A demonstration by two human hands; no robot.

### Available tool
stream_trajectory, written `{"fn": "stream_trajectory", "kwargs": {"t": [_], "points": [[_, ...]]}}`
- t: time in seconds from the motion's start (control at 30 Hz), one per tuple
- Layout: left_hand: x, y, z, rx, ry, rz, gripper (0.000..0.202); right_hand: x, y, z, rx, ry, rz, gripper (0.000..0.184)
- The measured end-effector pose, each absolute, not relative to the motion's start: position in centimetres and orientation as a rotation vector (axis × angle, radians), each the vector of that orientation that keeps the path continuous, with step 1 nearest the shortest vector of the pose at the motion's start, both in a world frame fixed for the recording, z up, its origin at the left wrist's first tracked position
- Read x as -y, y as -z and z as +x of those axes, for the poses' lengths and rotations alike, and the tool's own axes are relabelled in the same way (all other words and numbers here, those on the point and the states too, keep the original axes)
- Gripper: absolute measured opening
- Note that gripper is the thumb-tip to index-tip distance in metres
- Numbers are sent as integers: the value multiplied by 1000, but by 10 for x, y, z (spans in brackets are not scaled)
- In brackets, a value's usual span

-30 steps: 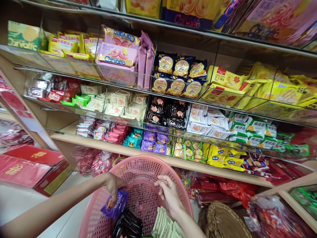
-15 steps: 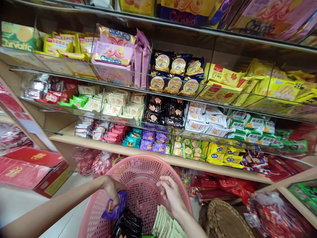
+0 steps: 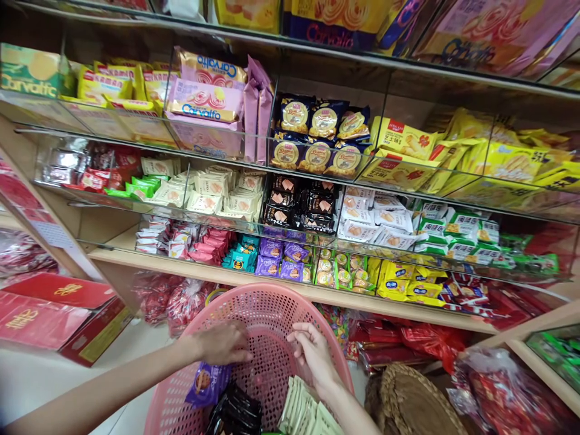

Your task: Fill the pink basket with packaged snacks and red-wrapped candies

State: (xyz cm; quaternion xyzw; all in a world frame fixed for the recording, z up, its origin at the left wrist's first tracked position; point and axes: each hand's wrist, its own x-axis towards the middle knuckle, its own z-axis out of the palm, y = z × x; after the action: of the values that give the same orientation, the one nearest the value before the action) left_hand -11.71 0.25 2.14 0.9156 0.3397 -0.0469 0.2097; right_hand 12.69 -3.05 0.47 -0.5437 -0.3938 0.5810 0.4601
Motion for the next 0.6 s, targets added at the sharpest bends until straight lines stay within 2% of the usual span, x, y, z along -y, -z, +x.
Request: {"fn": "stream_trajectory", "kwargs": {"t": [0.13, 0.23, 0.37, 0.6], "points": [[7, -9, -93, -920, 530, 2638, 45, 31, -8, 125, 977, -1431, -1337, 28], [11, 1, -87, -956, 777, 2655, 35, 31, -7, 127, 978, -1421, -1339, 29], [13, 9, -92, -1011, 787, 2649, 29, 30, -7, 129, 954, -1415, -1348, 28], [18, 23, -99, -1060, 793, 2668, 30, 26, -6, 126, 970, -1406, -1352, 26]]}}
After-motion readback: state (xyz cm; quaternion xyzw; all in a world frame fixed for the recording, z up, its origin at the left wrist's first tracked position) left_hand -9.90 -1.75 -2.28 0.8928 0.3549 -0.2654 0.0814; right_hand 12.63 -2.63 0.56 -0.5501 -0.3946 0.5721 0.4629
